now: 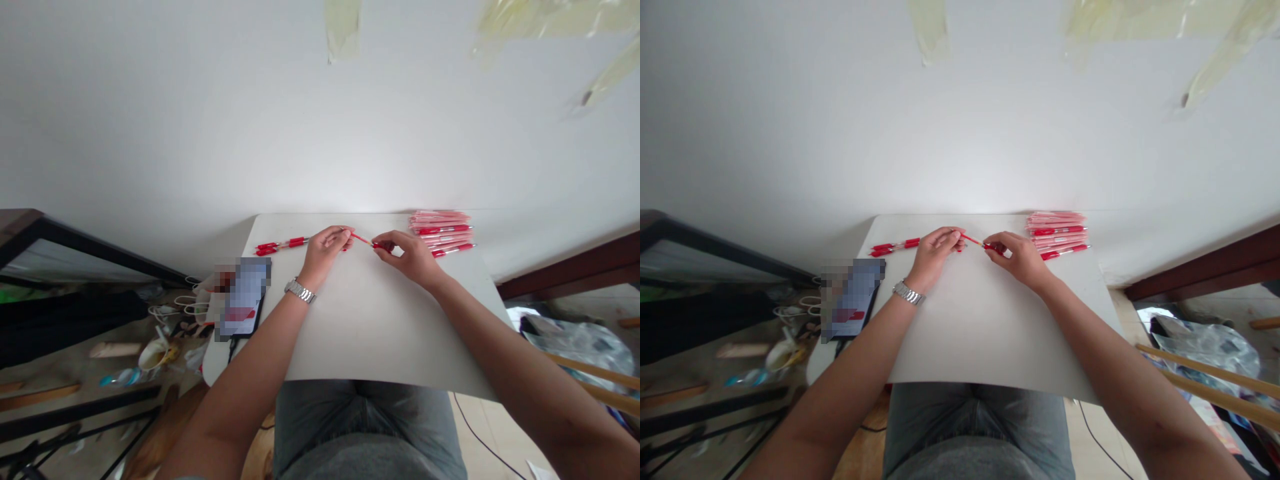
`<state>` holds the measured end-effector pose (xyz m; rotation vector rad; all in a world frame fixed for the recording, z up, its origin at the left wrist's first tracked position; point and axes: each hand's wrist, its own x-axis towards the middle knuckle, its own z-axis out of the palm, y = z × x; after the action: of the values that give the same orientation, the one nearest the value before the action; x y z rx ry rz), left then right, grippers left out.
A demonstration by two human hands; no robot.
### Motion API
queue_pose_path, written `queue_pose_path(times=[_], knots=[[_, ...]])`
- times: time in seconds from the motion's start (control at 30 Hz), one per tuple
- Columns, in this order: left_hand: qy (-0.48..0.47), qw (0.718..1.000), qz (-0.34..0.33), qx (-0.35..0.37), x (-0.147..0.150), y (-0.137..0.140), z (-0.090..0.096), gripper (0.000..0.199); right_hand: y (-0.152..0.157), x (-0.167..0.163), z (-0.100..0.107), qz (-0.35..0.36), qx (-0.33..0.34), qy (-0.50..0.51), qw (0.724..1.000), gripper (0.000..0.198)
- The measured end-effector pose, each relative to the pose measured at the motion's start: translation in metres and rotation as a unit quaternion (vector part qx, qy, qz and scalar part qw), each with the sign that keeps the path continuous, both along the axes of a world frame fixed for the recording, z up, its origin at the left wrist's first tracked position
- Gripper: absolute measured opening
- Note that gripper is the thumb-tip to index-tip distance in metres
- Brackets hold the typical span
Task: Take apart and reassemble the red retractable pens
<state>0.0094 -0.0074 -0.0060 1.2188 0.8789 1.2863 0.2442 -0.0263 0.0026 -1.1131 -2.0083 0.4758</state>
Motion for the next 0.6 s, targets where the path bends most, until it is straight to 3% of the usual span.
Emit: queue_pose_path(times=[0.6], knots=[[0.0, 1.0, 0.009, 0.003, -0.0003, 0.0025, -0.001, 0.037, -0.0008, -0.0022, 0.0003, 0.001, -0.001, 0.006, 1.0, 0.025]])
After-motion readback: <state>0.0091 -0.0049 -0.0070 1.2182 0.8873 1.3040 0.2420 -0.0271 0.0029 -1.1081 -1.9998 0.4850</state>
